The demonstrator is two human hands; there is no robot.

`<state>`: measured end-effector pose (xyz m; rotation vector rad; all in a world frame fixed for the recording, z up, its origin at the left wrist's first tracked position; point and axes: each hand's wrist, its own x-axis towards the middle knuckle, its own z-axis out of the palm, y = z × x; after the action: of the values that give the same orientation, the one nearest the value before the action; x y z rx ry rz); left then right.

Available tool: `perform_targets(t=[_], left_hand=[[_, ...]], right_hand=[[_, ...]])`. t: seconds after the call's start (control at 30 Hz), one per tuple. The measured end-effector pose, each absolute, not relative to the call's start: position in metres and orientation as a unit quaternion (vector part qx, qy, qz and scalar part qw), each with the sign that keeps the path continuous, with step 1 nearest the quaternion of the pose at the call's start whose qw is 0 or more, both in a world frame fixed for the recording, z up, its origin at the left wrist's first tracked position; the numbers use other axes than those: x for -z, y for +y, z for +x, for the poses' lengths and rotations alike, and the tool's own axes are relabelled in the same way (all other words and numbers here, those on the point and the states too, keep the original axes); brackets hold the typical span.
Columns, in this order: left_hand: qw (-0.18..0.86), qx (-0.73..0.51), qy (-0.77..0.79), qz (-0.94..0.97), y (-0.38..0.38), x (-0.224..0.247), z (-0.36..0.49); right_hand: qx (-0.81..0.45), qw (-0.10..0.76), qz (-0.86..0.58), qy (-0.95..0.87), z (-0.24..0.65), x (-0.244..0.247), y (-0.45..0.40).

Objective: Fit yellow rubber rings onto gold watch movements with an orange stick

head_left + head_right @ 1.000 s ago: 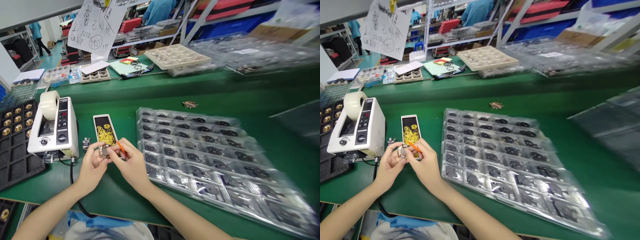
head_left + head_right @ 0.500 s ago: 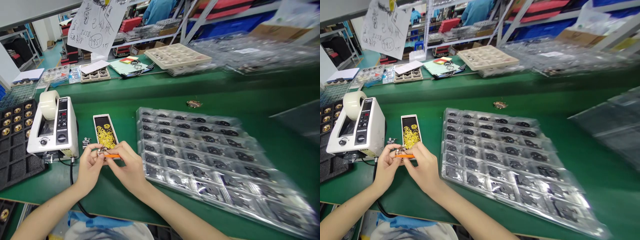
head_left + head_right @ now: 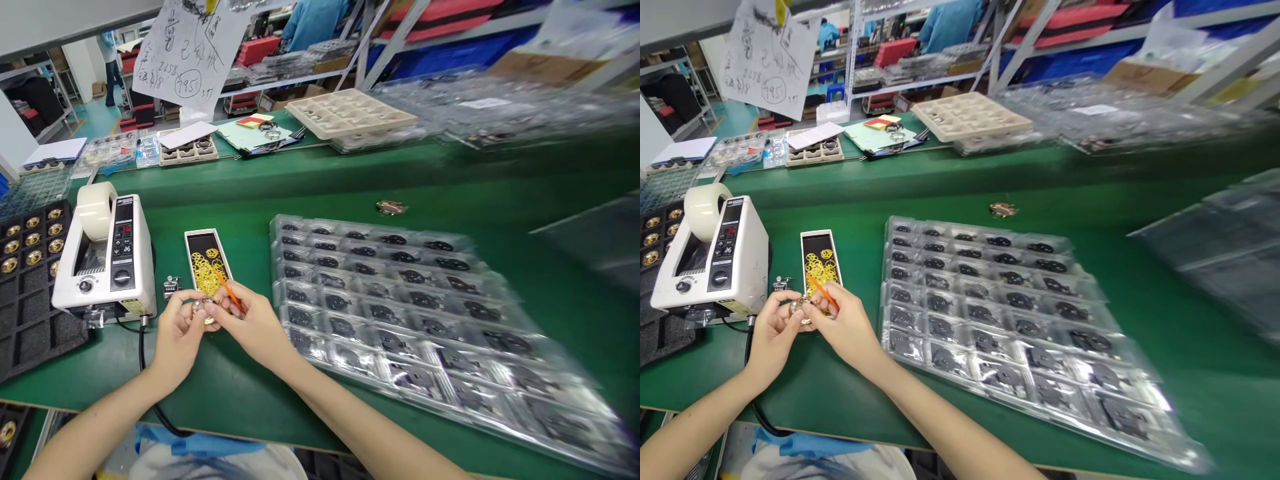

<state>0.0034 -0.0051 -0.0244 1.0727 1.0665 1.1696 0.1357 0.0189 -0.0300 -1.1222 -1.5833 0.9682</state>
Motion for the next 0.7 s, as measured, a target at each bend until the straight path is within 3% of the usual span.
perform_targets(t=[0.07,0.2,0.33,0.4,0.53,0.7], left_hand=[[0.551,-0.472,0.465,0.507,-0.004,0.025,0.001],[0.411,-0.415,0.475,0.658,0.0,0.018,-0.009],[0.315,-0.474,0.486,0.663,0.003,0.009,-0.013],[0.37,-0.486,0.508,0.607,0.004,0.008,-0.012],[0.538,-0.475,0.508,0.477,0.005,0.009,-0.008],[0.596,-0.463,0.491,0.436,0.002,0.007,-0.003]], right_hand=[[-0.341,0.482,-0.45,-0.671,0.137,0.033,0.02],[-0.107,0.526,-0.361,-0.763,0.142,0.035,0.015],[0.109,0.539,-0.254,-0.796,0.144,0.031,0.002],[0.166,0.527,-0.235,-0.799,0.143,0.03,-0.001],[0.189,0.499,-0.338,-0.775,0.139,0.032,0.004],[0.145,0.488,-0.371,-0.777,0.139,0.035,0.017]])
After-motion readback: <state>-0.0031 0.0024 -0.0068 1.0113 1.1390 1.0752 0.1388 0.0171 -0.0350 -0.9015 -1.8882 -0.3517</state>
